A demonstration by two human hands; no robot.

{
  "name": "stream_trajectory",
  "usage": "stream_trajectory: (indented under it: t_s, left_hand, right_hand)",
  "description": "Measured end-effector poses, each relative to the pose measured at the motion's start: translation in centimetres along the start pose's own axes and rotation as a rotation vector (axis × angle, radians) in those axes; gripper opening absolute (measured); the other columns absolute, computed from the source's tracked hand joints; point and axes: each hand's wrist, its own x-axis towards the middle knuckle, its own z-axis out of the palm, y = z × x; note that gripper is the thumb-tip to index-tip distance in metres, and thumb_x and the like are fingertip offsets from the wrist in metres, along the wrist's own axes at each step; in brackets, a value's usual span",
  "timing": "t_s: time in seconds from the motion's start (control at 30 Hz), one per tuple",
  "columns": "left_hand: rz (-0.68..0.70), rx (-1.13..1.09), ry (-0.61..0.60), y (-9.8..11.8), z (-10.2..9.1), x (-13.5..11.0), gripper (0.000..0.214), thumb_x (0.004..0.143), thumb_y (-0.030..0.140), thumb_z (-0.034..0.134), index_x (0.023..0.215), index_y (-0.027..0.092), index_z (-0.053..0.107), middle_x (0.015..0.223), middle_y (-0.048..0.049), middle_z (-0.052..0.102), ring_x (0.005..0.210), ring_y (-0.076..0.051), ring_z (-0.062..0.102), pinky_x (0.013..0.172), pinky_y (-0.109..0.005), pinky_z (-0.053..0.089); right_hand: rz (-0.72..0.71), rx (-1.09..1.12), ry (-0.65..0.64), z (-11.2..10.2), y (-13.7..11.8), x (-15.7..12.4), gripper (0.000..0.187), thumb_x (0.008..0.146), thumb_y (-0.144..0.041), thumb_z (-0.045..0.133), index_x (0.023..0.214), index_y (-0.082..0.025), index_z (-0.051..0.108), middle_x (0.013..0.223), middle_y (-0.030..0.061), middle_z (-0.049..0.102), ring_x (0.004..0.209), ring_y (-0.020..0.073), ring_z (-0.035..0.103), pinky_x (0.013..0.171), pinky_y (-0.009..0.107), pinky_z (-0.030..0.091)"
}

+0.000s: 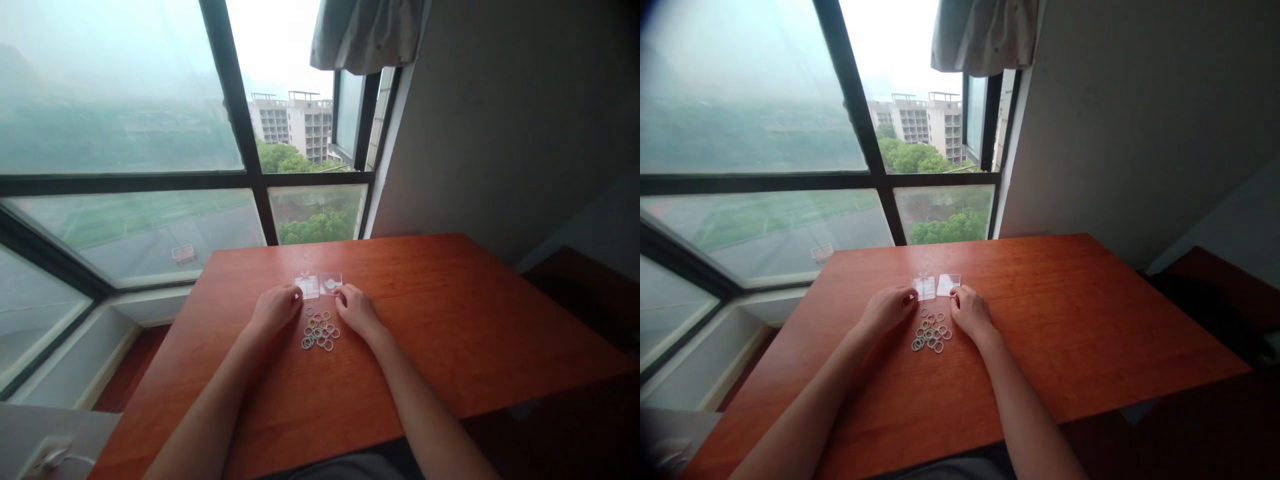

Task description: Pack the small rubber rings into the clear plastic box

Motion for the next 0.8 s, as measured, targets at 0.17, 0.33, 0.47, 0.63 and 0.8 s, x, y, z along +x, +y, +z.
stream_trajectory:
  t_s: [0.17, 0.33, 0.47, 0.63, 0.8]
  left_hand:
    - [-0.015, -0.01, 0.008, 0.8, 0.3, -0.4, 0.025, 0.088, 0.032, 0.044, 0.085, 0.022, 0.067, 0.09, -0.0064, 0.067, 0.079, -0.019, 0.061, 0.068, -0.026, 0.04]
    - [-0.023, -0.035, 0.03, 0.8, 0.5, -0.4, 0.025, 0.089, 0.032, 0.044, 0.092, 0.023, 0.067, 0.095, -0.0056, 0.067, 0.083, -0.019, 0.061, 0.071, -0.026, 0.041]
    - [-0.01, -0.053, 0.035, 0.6, 0.6, -0.4, 0.025, 0.09, 0.032, 0.043, 0.094, 0.025, 0.066, 0.097, -0.005, 0.067, 0.085, -0.019, 0.061, 0.072, -0.025, 0.042]
    - [-0.033, -0.048, 0.041, 0.4, 0.7, -0.5, 0.027, 0.09, 0.035, 0.043, 0.099, 0.025, 0.066, 0.097, -0.0056, 0.067, 0.084, -0.019, 0.062, 0.07, -0.025, 0.042]
    - [-0.03, -0.094, 0.119, 0.1, -0.1, -0.1, 0.03, 0.089, 0.034, 0.043, 0.108, 0.024, 0.064, 0.089, -0.0047, 0.069, 0.076, -0.018, 0.062, 0.069, -0.025, 0.042]
  right_hand:
    - [-0.008, 0.038, 0.017, 0.2, 0.6, 0.2, 0.02, 0.084, -0.017, 0.05, 0.097, -0.021, 0.064, 0.096, 0.0052, 0.066, 0.085, 0.0168, 0.059, 0.075, 0.025, 0.042]
    - [-0.015, 0.049, 0.037, 0.2, 1.0, 0.3, 0.018, 0.083, -0.015, 0.05, 0.092, -0.02, 0.065, 0.092, 0.0051, 0.065, 0.082, 0.0164, 0.059, 0.075, 0.025, 0.043]
    - [-0.02, 0.038, 0.056, 0.4, 1.1, 0.3, 0.018, 0.083, -0.015, 0.049, 0.091, -0.02, 0.064, 0.089, 0.0044, 0.064, 0.081, 0.0162, 0.059, 0.075, 0.025, 0.043]
    - [-0.017, 0.04, 0.054, 0.4, 1.0, 0.2, 0.019, 0.083, -0.016, 0.049, 0.094, -0.02, 0.064, 0.092, 0.0053, 0.065, 0.082, 0.0166, 0.059, 0.074, 0.025, 0.042]
    - [-0.066, 0.081, -0.013, -0.1, 0.2, -0.1, 0.018, 0.083, -0.02, 0.052, 0.095, -0.022, 0.064, 0.087, 0.0026, 0.067, 0.078, 0.0156, 0.06, 0.07, 0.024, 0.041]
